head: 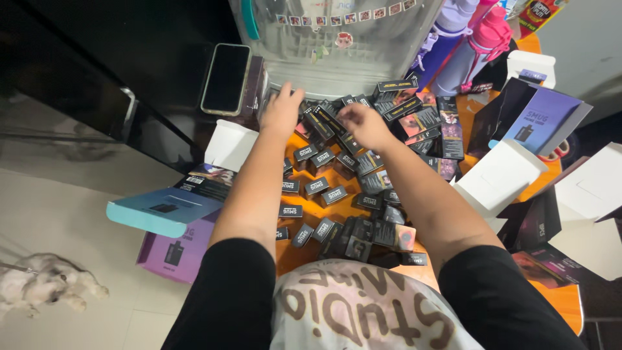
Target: The person repeatedly picks up small black product boxes from a large pile on an orange table and places them into a white cardboard box. The person handles the boxes one at a time, occasionally adjusting their position on the table before transferring them.
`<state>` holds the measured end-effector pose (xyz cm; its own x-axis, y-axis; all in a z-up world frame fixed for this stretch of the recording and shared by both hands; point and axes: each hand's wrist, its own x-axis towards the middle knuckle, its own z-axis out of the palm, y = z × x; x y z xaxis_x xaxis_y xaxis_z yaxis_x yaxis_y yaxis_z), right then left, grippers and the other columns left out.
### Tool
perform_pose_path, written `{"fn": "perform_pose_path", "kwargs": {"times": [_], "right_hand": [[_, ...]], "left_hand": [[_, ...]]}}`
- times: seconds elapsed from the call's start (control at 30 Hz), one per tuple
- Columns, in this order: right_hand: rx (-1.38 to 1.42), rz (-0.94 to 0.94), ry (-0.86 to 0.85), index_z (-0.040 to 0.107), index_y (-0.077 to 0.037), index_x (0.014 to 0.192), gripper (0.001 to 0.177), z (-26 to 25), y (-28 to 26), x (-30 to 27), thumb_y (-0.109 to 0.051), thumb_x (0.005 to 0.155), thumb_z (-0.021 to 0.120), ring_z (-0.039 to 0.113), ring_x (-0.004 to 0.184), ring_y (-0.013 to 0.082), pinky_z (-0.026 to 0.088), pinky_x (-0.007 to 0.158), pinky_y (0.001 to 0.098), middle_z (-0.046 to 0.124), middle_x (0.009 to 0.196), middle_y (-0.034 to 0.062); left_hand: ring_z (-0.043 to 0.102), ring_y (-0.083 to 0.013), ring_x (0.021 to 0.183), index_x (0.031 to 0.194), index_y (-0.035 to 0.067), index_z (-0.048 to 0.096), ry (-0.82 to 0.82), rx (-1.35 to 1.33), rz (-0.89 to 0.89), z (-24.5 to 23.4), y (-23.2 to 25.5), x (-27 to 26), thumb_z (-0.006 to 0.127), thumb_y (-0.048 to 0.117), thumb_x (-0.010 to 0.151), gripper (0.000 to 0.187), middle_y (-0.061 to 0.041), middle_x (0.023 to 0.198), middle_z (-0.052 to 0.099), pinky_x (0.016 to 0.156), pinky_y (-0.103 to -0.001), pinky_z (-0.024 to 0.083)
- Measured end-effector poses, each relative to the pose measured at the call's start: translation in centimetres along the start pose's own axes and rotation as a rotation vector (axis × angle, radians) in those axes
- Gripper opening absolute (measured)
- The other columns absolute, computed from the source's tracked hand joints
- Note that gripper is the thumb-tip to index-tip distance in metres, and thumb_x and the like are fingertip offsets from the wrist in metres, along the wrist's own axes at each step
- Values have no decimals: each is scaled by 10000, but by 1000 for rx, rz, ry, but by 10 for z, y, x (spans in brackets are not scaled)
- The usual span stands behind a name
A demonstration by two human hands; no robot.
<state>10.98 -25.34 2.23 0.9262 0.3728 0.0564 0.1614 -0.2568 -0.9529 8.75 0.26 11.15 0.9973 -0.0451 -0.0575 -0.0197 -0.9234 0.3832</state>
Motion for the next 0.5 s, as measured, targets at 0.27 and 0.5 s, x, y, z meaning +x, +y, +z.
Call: {"fn": "perform_pose_path", "kwargs": {"times": [0.27, 0.5], "right_hand": [[882, 426, -45, 675, -112, 1213, 400, -32, -62, -2, -389, 983, 500, 698, 893, 115, 534, 699, 315, 739, 1068, 6], [968, 170, -342, 604, -17, 1365, 318, -55, -59, -43, -60, 1055, 665, 708, 1024, 187, 604, 868, 359, 704, 1187, 92]], "left_hand": [[601, -338, 1294, 1211, 178, 616, -50, -447, 494, -67, 52, -37, 488, -124, 919, 440, -18, 1571, 465, 969, -409, 549], [550, -280, 1365, 1427, 162, 576, 154, -922, 571, 3, 52, -39, 477, -208, 827, 712, -119, 1533, 462, 955, -336, 557]]}}
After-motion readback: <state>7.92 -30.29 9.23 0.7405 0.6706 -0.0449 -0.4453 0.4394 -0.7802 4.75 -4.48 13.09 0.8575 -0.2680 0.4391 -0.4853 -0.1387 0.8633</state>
